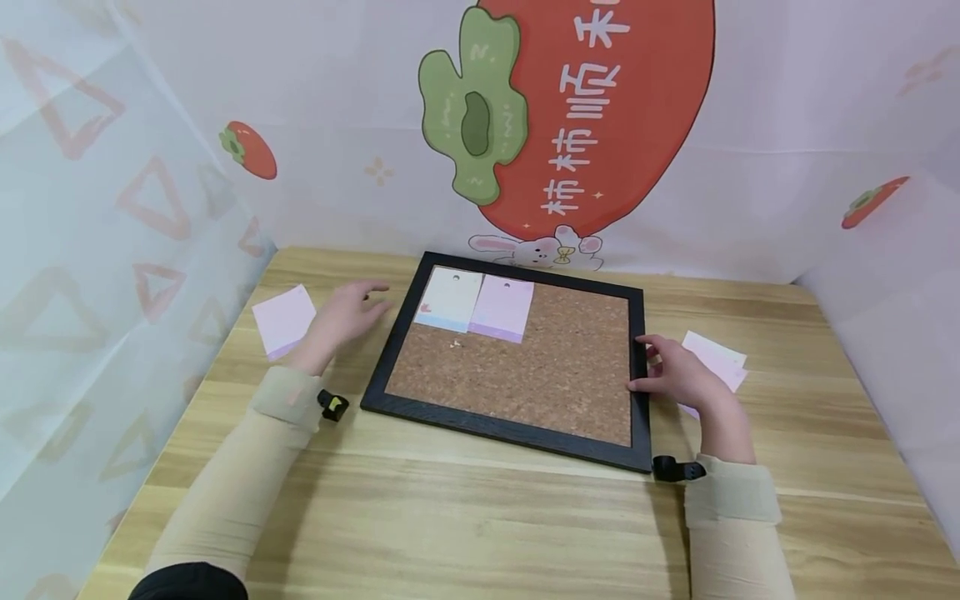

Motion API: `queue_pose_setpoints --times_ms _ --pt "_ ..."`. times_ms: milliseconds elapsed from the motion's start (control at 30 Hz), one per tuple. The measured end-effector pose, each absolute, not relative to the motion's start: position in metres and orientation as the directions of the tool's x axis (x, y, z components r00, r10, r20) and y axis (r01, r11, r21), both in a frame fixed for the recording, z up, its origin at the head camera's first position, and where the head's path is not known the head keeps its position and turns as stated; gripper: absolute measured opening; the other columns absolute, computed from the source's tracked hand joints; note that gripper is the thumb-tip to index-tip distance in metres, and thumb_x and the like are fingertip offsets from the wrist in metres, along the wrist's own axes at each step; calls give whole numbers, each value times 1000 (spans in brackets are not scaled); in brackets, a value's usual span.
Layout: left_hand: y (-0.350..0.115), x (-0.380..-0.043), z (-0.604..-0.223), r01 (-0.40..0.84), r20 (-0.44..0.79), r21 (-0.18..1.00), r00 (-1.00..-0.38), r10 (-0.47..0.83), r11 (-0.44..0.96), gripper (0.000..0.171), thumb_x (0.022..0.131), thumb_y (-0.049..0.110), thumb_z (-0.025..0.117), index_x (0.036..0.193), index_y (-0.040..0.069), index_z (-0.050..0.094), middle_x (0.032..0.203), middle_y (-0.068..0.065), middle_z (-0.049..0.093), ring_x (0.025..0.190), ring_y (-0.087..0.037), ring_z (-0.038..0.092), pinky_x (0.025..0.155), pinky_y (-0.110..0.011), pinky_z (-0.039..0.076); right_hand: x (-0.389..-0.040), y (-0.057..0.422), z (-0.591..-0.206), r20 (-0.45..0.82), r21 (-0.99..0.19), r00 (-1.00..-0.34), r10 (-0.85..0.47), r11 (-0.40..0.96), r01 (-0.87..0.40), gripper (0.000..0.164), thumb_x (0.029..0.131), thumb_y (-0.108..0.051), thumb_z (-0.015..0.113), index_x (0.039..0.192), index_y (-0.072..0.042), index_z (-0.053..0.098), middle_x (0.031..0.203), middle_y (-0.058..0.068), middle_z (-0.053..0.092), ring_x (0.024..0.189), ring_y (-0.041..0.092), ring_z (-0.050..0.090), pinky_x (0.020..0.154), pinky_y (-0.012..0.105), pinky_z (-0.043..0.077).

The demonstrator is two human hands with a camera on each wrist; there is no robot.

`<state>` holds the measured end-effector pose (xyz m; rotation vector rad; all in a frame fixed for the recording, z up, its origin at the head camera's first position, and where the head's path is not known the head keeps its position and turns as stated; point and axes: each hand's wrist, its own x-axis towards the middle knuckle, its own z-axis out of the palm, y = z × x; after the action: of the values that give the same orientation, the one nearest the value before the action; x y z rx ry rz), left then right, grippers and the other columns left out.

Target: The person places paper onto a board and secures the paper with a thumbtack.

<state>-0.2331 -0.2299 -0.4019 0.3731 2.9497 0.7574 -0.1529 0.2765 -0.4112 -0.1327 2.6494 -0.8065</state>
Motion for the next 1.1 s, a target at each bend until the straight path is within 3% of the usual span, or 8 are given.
queue_pose_setpoints --times_ms 233,433,533,667,767,1100 --pt "-269 -223 -397 111 -39 494 -988 149 862 49 102 27 55 145 2 49 150 -26 46 134 -49 45 109 -64 38 -153 276 -409 -296 -541 -933 -204 841 -12 85 85 -31 80 147 7 36 128 32 55 93 29 58 84 47 52" --pt "-294 -219 -398 44 -53 452 -996 76 891 54 101 30 54 146 1 45 152 -31 40 139 -55 33 114 -68 27 -152 276 -408 -300 -536 -932 -204 844 -12 86 85 -30 80 147 8 36 129 33 53 95 31 59 87 51 53" --pt "-306 -218 -401 23 -45 411 -998 46 912 57 101 31 55 145 -2 44 149 -36 39 137 -59 32 112 -70 25 -153 275 -409 -294 -540 -933 -209 841 -19 84 85 -29 80 147 7 36 128 32 54 92 29 59 85 47 53" --pt "-321 -215 -404 20 -15 380 -999 28 925 59 99 28 56 143 -9 42 144 -41 39 133 -61 33 110 -69 27 -153 274 -410 -284 -545 -934 -216 838 -28 83 86 -28 80 147 8 37 127 31 55 89 25 58 83 44 52" --pt "-330 -212 -404 6 -18 372 -1000 14 928 61 98 26 57 141 -14 40 142 -43 38 130 -61 34 110 -68 28 -152 274 -410 -280 -546 -935 -219 837 -33 83 85 -29 80 147 8 38 126 31 56 91 27 59 86 48 53" --pt "-345 -209 -403 -126 -139 314 -987 -86 941 74 96 29 58 141 -22 31 138 -47 34 125 -61 35 106 -67 30 -153 275 -411 -287 -535 -934 -211 845 -27 82 86 -29 79 147 7 37 128 31 55 93 28 59 86 48 53"
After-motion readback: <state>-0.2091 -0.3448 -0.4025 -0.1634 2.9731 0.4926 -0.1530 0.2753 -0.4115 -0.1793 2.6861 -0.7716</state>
